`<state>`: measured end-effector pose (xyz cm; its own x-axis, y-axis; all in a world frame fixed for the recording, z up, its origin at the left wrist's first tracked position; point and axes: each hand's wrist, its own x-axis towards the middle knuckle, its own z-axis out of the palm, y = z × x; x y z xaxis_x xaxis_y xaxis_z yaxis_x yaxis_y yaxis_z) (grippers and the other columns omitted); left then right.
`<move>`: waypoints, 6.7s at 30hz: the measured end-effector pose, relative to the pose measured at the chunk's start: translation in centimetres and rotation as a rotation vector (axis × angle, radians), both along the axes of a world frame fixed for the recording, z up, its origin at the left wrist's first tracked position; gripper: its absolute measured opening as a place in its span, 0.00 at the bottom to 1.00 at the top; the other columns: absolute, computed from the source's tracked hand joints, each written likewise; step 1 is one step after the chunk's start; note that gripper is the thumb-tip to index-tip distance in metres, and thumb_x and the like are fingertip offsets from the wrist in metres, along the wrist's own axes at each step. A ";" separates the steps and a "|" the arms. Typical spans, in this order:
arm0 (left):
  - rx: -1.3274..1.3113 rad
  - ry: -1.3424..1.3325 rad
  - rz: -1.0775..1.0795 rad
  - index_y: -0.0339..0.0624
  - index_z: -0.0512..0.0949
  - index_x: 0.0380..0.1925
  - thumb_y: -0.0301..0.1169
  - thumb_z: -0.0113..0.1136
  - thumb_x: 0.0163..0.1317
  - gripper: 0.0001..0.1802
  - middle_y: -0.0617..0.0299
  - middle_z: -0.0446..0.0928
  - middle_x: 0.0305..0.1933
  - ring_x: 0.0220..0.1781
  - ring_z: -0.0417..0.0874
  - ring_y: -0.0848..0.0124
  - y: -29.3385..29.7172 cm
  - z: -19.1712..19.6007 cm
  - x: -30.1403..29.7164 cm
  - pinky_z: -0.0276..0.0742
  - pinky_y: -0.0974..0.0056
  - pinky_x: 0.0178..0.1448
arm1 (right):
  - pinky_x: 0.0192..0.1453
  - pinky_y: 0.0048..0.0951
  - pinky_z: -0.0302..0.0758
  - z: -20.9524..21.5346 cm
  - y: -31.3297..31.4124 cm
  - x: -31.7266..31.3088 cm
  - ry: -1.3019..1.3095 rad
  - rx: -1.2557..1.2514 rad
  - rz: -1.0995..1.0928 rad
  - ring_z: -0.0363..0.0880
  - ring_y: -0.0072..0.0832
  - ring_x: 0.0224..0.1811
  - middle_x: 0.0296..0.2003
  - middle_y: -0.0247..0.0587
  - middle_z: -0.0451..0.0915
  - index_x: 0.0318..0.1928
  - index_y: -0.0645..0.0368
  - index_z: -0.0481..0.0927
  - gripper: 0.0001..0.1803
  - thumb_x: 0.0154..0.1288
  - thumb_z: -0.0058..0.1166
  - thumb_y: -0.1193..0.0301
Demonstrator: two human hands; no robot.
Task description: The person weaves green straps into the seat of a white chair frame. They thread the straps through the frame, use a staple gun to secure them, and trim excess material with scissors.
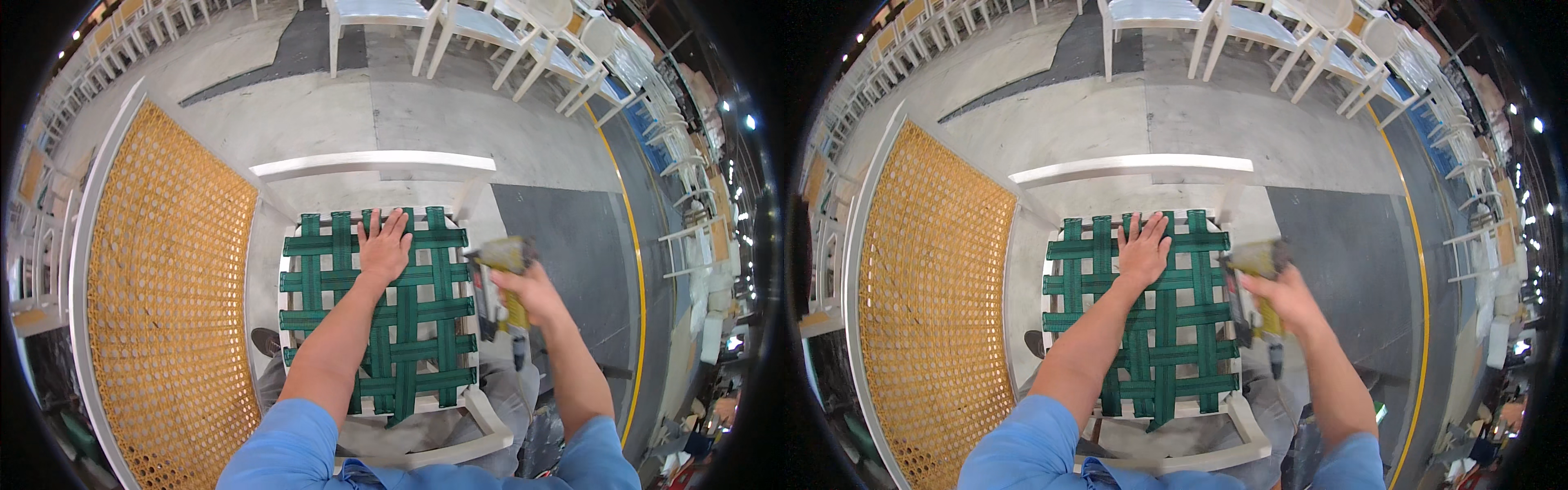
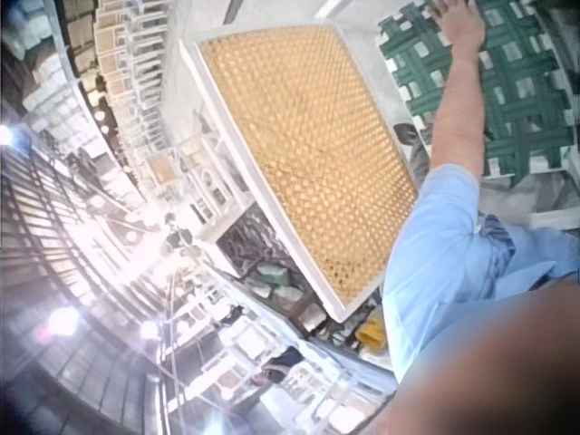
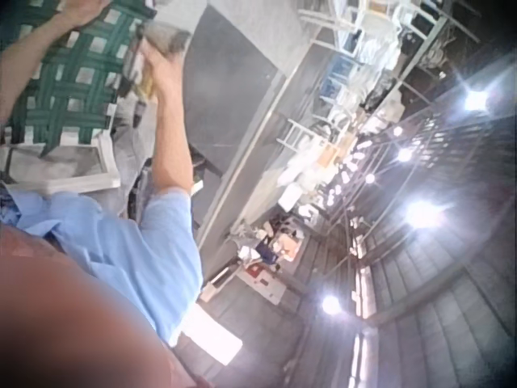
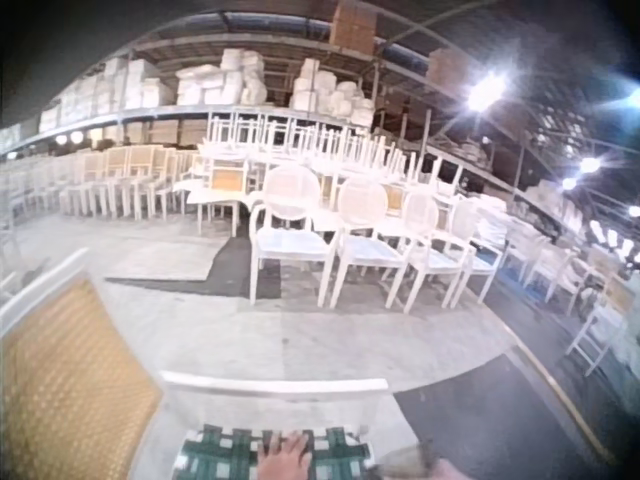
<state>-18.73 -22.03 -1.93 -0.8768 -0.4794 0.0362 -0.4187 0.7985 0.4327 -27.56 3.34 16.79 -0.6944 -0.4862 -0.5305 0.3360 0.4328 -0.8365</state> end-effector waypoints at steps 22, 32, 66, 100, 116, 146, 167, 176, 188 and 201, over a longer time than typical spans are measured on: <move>0.014 0.110 0.034 0.58 0.67 0.76 0.44 0.48 0.77 0.29 0.75 0.59 0.82 0.87 0.48 0.56 -0.8 -1.1 0.6 0.39 0.34 0.86 | 0.22 0.30 0.73 -10.6 -18.8 -2.3 0.074 0.070 -0.040 0.77 0.25 0.22 0.30 0.34 0.81 0.41 0.59 0.82 0.12 0.70 0.68 0.63; 0.042 0.188 0.065 0.55 0.74 0.71 0.39 0.52 0.74 0.26 0.73 0.66 0.80 0.85 0.54 0.57 -1.2 -1.7 1.0 0.44 0.36 0.85 | 0.20 0.30 0.71 -10.7 -19.5 -1.3 0.090 0.043 -0.030 0.74 0.25 0.19 0.28 0.35 0.80 0.37 0.59 0.82 0.12 0.71 0.67 0.64; 0.134 0.314 0.113 0.39 0.81 0.60 0.34 0.57 0.67 0.22 0.57 0.70 0.74 0.82 0.60 0.54 -1.5 -1.7 1.0 0.51 0.43 0.85 | 0.20 0.29 0.72 -9.9 -18.0 -2.3 0.132 0.084 0.029 0.77 0.24 0.21 0.29 0.36 0.82 0.40 0.61 0.82 0.12 0.72 0.66 0.64; 1.201 0.002 0.034 0.35 0.79 0.62 0.41 0.53 0.81 0.22 0.52 0.87 0.54 0.53 0.88 0.64 8.1 17.1 25.7 0.82 0.60 0.59 | 0.32 0.38 0.83 -5.8 49.9 18.6 -0.379 0.015 -0.786 0.87 0.36 0.31 0.42 0.41 0.84 0.54 0.59 0.81 0.21 0.71 0.68 0.59; 1.733 0.262 0.646 0.41 0.60 0.73 0.37 0.58 0.78 0.30 0.48 0.79 0.62 0.54 0.88 0.56 18.5 17.5 42.9 0.86 0.52 0.59 | 0.67 0.37 0.73 -0.9 23.8 24.2 0.810 0.161 -0.012 0.80 0.40 0.59 0.54 0.49 0.82 0.57 0.63 0.83 0.15 0.79 0.53 0.67; 1.114 0.042 0.439 0.34 0.56 0.79 0.47 0.70 0.68 0.49 0.42 0.63 0.79 0.79 0.66 0.55 24.0 7.4 39.6 0.63 0.55 0.78 | 0.38 0.36 0.78 -7.3 16.0 26.6 0.890 -0.155 -0.293 0.84 0.39 0.30 0.30 0.48 0.84 0.38 0.64 0.85 0.12 0.76 0.55 0.68; 1.086 -0.103 0.348 0.36 0.86 0.49 0.45 0.63 0.73 0.21 0.56 0.88 0.44 0.47 0.85 0.65 32.0 1.8 30.3 0.77 0.59 0.53 | 0.49 0.38 0.80 -7.2 18.8 25.2 0.843 -0.083 -0.306 0.86 0.42 0.43 0.40 0.49 0.86 0.46 0.61 0.87 0.12 0.73 0.59 0.66; 1.524 -0.363 0.298 0.48 0.83 0.46 0.48 0.60 0.76 0.16 0.68 0.86 0.41 0.40 0.81 0.76 32.0 -0.8 42.7 0.72 0.65 0.46 | 0.58 0.38 0.79 -13.6 20.1 37.6 0.309 0.117 0.073 0.86 0.40 0.50 0.47 0.50 0.87 0.58 0.61 0.81 0.23 0.78 0.56 0.55; 1.281 -0.609 0.109 0.46 0.90 0.38 0.51 0.62 0.73 0.20 0.64 0.87 0.34 0.37 0.83 0.74 31.7 -3.5 42.7 0.76 0.64 0.42 | 0.76 0.42 0.66 -22.6 11.8 32.2 0.266 -0.137 0.377 0.72 0.48 0.73 0.66 0.53 0.78 0.66 0.60 0.78 0.23 0.79 0.52 0.62; 1.613 0.030 0.566 0.39 0.83 0.50 0.49 0.55 0.79 0.22 0.53 0.88 0.51 0.54 0.88 0.63 24.4 -3.0 36.3 0.84 0.57 0.57 | 0.51 0.45 0.84 -30.5 10.0 34.0 0.384 0.435 0.739 0.88 0.44 0.44 0.51 0.55 0.87 0.52 0.54 0.84 0.18 0.74 0.57 0.55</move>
<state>17.61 2.38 -4.90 -0.6055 -0.2710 -0.7483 -0.4519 -0.6569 0.6036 6.42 13.32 -13.71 -0.4542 -0.6865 -0.5679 -0.4139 0.7270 -0.5478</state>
